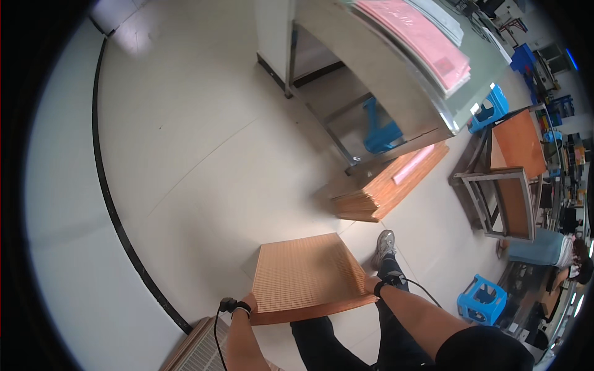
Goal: The recorder moves large patterned copper-colored sheets from a floor stack to a workbench and inspects one.
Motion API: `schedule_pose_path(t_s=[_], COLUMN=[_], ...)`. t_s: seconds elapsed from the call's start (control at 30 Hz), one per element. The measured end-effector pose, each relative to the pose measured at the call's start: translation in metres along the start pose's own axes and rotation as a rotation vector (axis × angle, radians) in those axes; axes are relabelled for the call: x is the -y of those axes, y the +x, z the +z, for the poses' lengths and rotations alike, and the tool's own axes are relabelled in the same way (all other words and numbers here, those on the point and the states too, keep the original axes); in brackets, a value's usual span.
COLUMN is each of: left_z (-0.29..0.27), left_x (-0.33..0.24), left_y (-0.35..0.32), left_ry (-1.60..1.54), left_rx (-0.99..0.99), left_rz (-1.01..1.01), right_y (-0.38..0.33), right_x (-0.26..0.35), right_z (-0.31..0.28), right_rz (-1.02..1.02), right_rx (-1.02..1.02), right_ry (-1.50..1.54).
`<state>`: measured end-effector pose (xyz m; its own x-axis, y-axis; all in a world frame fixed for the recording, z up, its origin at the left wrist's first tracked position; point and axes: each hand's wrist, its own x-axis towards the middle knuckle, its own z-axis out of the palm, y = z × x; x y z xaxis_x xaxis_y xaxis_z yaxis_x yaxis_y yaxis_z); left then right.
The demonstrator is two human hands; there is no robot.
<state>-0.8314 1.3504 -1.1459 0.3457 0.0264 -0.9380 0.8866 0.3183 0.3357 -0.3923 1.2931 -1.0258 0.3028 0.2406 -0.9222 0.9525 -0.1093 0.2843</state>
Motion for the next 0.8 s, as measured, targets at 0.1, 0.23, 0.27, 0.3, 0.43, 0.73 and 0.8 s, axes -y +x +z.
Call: schedule_pose_path(t_s=[0.1, 0.23, 0.27, 0.3, 0.43, 0.73, 0.8], left_z=[0.023, 0.077, 0.079, 0.099, 0.149, 0.231, 0.215], left_x=[-0.058, -0.155, -0.169, -0.179, -0.242, -0.376, -0.422], left_y=[-0.022, -0.071, -0.076, -0.076, -0.063, 0.006, -0.004], left_ry=[0.092, -0.097, -0.089, -0.246, -0.607, -0.977, -1.076], left_rx=[0.073, 0.074, 0.051, 0.025, -0.072, -0.168, -0.119], left_rz=[0.009, -0.118, -0.131, -0.152, -0.293, -0.409, -0.400], right_y=[-0.018, -0.066, -0.064, -0.066, -0.054, 0.027, 0.029], right_x=[-0.051, -0.153, -0.166, -0.181, -0.240, -0.365, -0.387], right_z=[-0.006, -0.051, -0.066, -0.073, -0.130, -0.227, -0.245], right_rz=[-0.068, -0.213, -0.199, -0.177, -0.264, -0.304, -0.268], right_rx=[0.053, 0.131, 0.156, 0.192, 0.146, 0.052, -0.018], right_ry=[-0.067, -0.158, -0.126, -0.101, -0.349, -0.403, -0.329])
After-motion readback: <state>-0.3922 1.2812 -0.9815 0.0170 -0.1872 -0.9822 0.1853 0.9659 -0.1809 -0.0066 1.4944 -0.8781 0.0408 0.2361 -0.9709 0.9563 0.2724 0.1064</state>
